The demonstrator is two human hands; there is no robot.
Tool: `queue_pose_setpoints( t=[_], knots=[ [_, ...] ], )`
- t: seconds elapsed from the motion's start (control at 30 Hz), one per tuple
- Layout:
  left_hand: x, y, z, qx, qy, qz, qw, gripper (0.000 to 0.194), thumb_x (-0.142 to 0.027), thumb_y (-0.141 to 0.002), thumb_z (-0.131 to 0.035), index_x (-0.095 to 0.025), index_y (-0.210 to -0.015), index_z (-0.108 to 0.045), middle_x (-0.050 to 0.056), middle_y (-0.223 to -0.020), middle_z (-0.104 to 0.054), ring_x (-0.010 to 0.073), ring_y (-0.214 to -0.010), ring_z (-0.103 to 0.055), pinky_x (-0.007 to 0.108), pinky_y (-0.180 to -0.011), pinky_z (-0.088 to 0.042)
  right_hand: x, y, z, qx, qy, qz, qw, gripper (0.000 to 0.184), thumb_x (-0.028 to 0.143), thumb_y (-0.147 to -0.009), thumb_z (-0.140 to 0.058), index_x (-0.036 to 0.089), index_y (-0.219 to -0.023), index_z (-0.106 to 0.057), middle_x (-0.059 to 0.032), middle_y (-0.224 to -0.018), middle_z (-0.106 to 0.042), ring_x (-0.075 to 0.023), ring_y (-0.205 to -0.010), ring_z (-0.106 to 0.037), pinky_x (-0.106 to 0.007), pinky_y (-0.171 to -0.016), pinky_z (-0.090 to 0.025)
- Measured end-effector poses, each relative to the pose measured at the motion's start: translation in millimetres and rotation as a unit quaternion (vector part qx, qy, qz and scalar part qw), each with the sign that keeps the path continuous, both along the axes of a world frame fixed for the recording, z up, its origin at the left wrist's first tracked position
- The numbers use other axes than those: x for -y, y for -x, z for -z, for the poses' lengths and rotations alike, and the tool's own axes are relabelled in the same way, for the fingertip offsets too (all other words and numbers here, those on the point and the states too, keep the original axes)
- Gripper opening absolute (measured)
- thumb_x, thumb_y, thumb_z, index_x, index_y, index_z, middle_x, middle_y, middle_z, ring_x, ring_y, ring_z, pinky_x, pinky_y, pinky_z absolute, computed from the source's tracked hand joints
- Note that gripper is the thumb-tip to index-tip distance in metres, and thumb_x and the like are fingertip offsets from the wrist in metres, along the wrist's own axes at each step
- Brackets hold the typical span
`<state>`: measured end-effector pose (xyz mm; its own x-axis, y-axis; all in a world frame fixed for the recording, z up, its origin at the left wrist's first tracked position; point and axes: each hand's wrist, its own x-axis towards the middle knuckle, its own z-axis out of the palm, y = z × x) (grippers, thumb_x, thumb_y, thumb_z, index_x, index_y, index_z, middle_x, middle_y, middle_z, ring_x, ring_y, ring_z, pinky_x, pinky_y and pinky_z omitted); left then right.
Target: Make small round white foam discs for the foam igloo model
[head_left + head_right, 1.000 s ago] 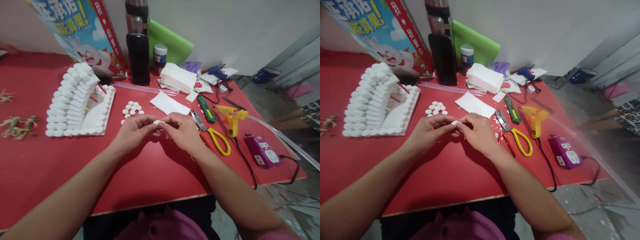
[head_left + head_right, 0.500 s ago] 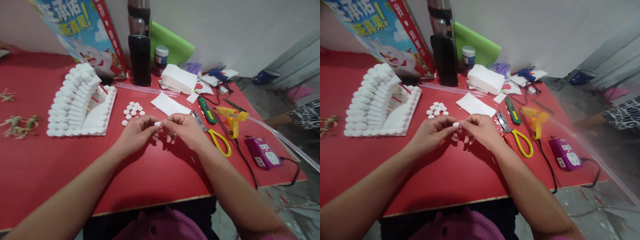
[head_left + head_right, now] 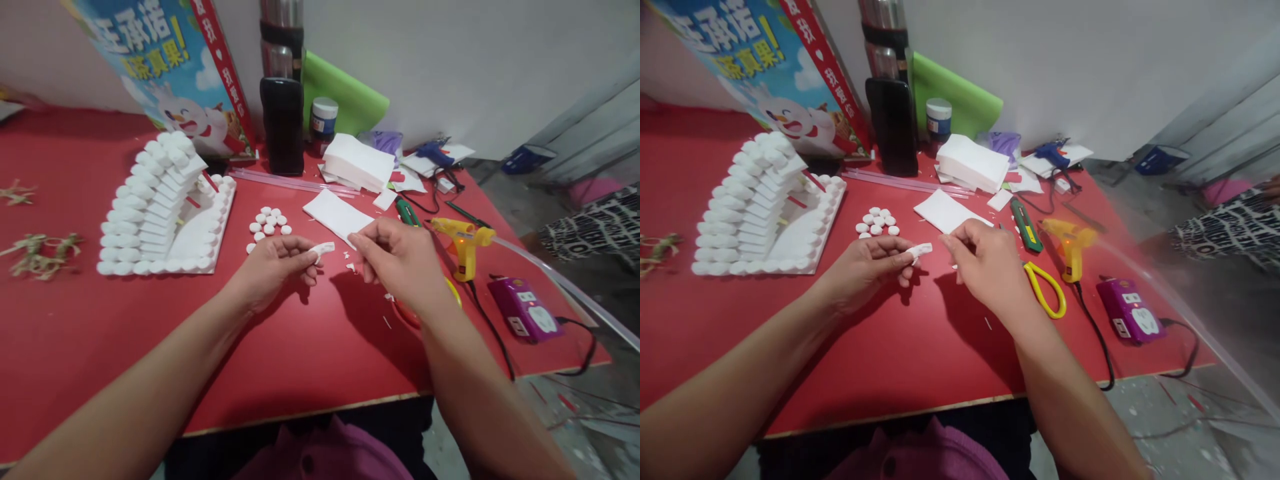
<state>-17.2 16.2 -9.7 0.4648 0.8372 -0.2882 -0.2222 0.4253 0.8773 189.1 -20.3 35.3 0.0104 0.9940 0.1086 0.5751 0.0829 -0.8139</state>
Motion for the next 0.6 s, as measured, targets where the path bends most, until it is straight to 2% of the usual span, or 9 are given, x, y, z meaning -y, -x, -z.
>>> queue_pose_setpoints(
  t=[0.1,0.17,0.23,0.3,0.37,0.4,0.47,0.53,0.6],
  knots=[
    [-1,1,-1.0,0.009,0.017,0.001,1.0,0.031,-0.032,-0.074,-0.092,-0.011,-0.086,-0.072,0.005,-0.067,-0.072,0.0165,-0.052,-0.064,0.03,-0.043,-0.058,25,-4,-17.0,0.209,-0.018,-0.052,0.976,0.037,0.035,-0.103,-0.057,0.021,-0.069,-0.057,-0.0017,-0.06,-0.063,-0.0146,-0.052,-0.054,-0.03,-0.056,-0.035],
    [-2,2,-1.1,0.012,0.018,-0.001,1.0,0.033,-0.034,-0.072,-0.093,-0.012,-0.085,-0.073,0.005,-0.065,-0.071,0.018,-0.053,-0.065,0.029,-0.041,-0.057,46,-11,-14.3,0.287,-0.021,-0.051,0.956,0.037,0.036,-0.104,-0.054,0.021,-0.071,-0.057,-0.0028,-0.065,-0.064,-0.0162,-0.055,-0.054,-0.031,-0.056,-0.034],
    [-3,3,-0.5,0.013,0.018,-0.008,1.0,0.033,-0.034,-0.072,-0.094,-0.012,-0.084,-0.073,0.005,-0.063,-0.071,0.0185,-0.055,-0.067,0.028,-0.043,-0.057,67,-23,0.4,0.312,-0.044,0.009,0.949,0.033,0.039,-0.105,-0.053,0.02,-0.08,-0.063,-0.0038,-0.072,-0.067,-0.0188,-0.062,-0.06,-0.032,-0.06,-0.038],
    [-4,5,0.1,0.015,0.02,-0.015,1.0,0.031,-0.032,-0.072,-0.094,-0.012,-0.084,-0.074,0.003,-0.061,-0.069,0.0163,-0.054,-0.066,0.028,-0.051,-0.061,86,-43,20.9,0.313,-0.105,0.114,0.937,0.025,0.039,-0.104,-0.056,0.019,-0.094,-0.068,-0.0073,-0.087,-0.072,-0.0227,-0.077,-0.068,-0.033,-0.07,-0.047],
    [-5,5,0.4,0.018,0.024,-0.014,0.999,0.028,-0.029,-0.072,-0.094,-0.011,-0.084,-0.075,0.002,-0.059,-0.069,0.0123,-0.052,-0.064,0.029,-0.063,-0.064,100,-65,39.4,0.339,-0.152,0.216,0.903,0.028,0.041,-0.103,-0.056,0.016,-0.105,-0.069,-0.0124,-0.093,-0.07,-0.0267,-0.082,-0.067,-0.038,-0.076,-0.051],
    [-5,5,0.3,0.02,0.027,-0.011,0.999,0.028,-0.027,-0.072,-0.094,-0.011,-0.084,-0.075,0.001,-0.058,-0.068,0.0105,-0.05,-0.063,0.028,-0.066,-0.064,104,-76,46.3,0.358,-0.165,0.252,0.884,0.031,0.043,-0.102,-0.056,0.015,-0.11,-0.069,-0.0159,-0.097,-0.07,-0.0312,-0.091,-0.067,-0.043,-0.082,-0.052],
    [-6,4,-0.5,0.025,0.036,-0.005,0.999,0.027,-0.027,-0.072,-0.094,-0.011,-0.082,-0.075,0.0,-0.055,-0.067,0.0076,-0.047,-0.059,0.026,-0.067,-0.063,105,-97,54.7,0.377,-0.161,0.287,0.866,0.042,0.045,-0.1,-0.056,0.011,-0.123,-0.065,-0.0226,-0.111,-0.068,-0.0397,-0.111,-0.063,-0.053,-0.094,-0.051],
    [-6,3,-1.7,0.027,0.045,0.001,0.999,0.028,-0.027,-0.07,-0.095,-0.011,-0.08,-0.076,0.001,-0.056,-0.067,0.0064,-0.046,-0.057,0.023,-0.064,-0.061,96,-116,57.3,0.372,-0.135,0.289,0.872,0.049,0.047,-0.098,-0.056,0.01,-0.129,-0.061,-0.026,-0.118,-0.066,-0.0436,-0.119,-0.059,-0.057,-0.097,-0.049],
    [-6,2,-3.1,0.029,0.05,0.007,0.998,0.03,-0.027,-0.067,-0.097,-0.011,-0.079,-0.076,0.001,-0.058,-0.069,0.0062,-0.046,-0.056,0.022,-0.062,-0.06,78,-133,57.8,0.346,-0.089,0.284,0.89,0.043,0.048,-0.095,-0.057,0.013,-0.119,-0.064,-0.0227,-0.108,-0.068,-0.0413,-0.107,-0.062,-0.054,-0.089,-0.05]
  ],
)
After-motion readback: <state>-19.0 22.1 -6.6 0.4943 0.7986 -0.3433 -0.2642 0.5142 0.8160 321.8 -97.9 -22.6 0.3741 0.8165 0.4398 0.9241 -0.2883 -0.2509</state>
